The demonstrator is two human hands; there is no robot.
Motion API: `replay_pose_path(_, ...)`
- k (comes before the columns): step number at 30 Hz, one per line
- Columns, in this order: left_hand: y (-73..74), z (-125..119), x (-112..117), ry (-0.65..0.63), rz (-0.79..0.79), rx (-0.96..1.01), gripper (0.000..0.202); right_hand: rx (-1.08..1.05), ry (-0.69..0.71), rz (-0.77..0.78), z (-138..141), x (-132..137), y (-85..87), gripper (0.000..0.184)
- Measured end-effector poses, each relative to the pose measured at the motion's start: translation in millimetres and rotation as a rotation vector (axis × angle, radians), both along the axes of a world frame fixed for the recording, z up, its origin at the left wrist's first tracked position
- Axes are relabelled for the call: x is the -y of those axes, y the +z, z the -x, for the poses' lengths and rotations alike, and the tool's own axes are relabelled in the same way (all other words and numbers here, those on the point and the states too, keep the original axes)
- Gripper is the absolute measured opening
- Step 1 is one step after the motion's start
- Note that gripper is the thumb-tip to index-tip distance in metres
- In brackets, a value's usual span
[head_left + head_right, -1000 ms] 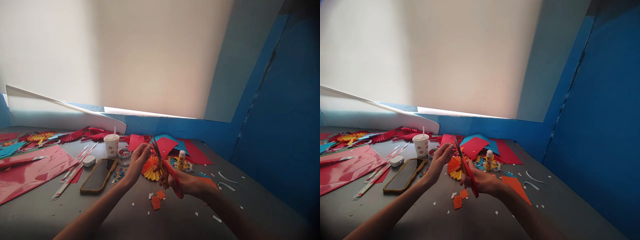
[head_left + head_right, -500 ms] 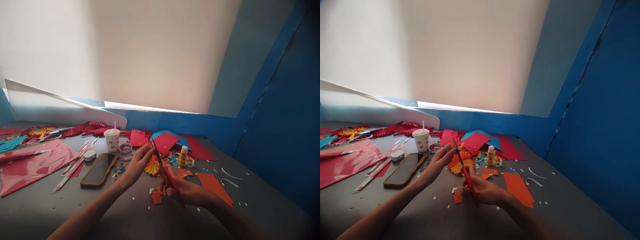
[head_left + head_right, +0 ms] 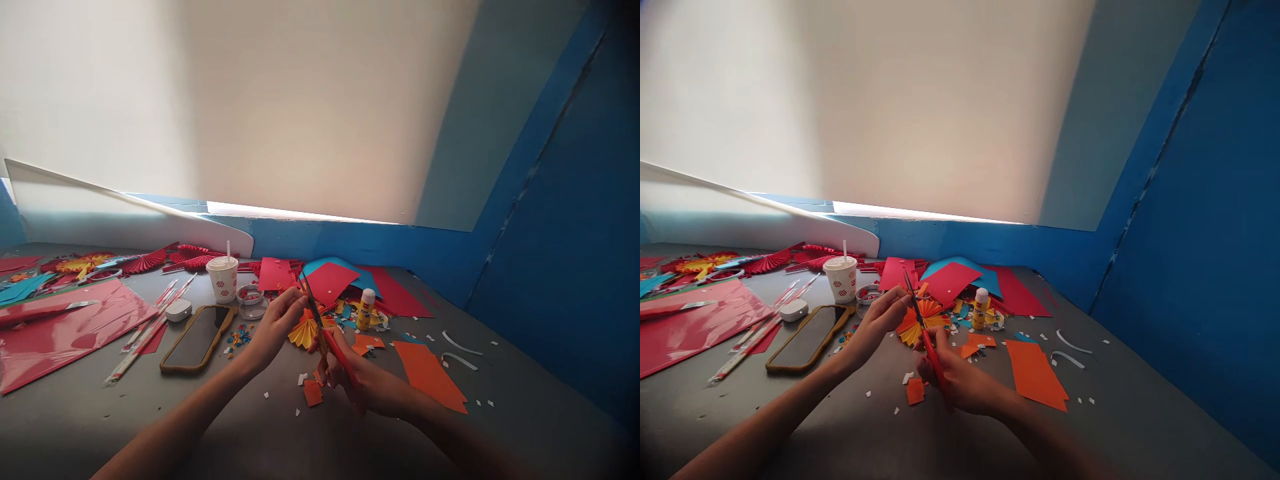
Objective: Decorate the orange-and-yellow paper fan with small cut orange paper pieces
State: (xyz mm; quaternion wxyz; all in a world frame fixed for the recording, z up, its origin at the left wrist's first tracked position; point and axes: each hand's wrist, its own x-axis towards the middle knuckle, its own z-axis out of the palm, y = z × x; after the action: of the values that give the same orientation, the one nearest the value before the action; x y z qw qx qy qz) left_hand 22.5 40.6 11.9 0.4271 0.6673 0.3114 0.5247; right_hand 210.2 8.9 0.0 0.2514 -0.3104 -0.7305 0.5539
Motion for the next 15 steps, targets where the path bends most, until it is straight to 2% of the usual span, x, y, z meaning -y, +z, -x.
replay_pose_path(6, -1.2, -4.3, 4.3, -0.020, 0.005, 0.014, 0.028, -0.098, -0.117, -0.021, 9.1, 5.8, -5.5, 0.043)
replay_pose_path(15, -2.6, -5.1, 3.1, -0.036, 0.010, 0.034, 0.029, -0.185, -0.179, 0.138, 17.3, 15.5, 2.3, 0.042)
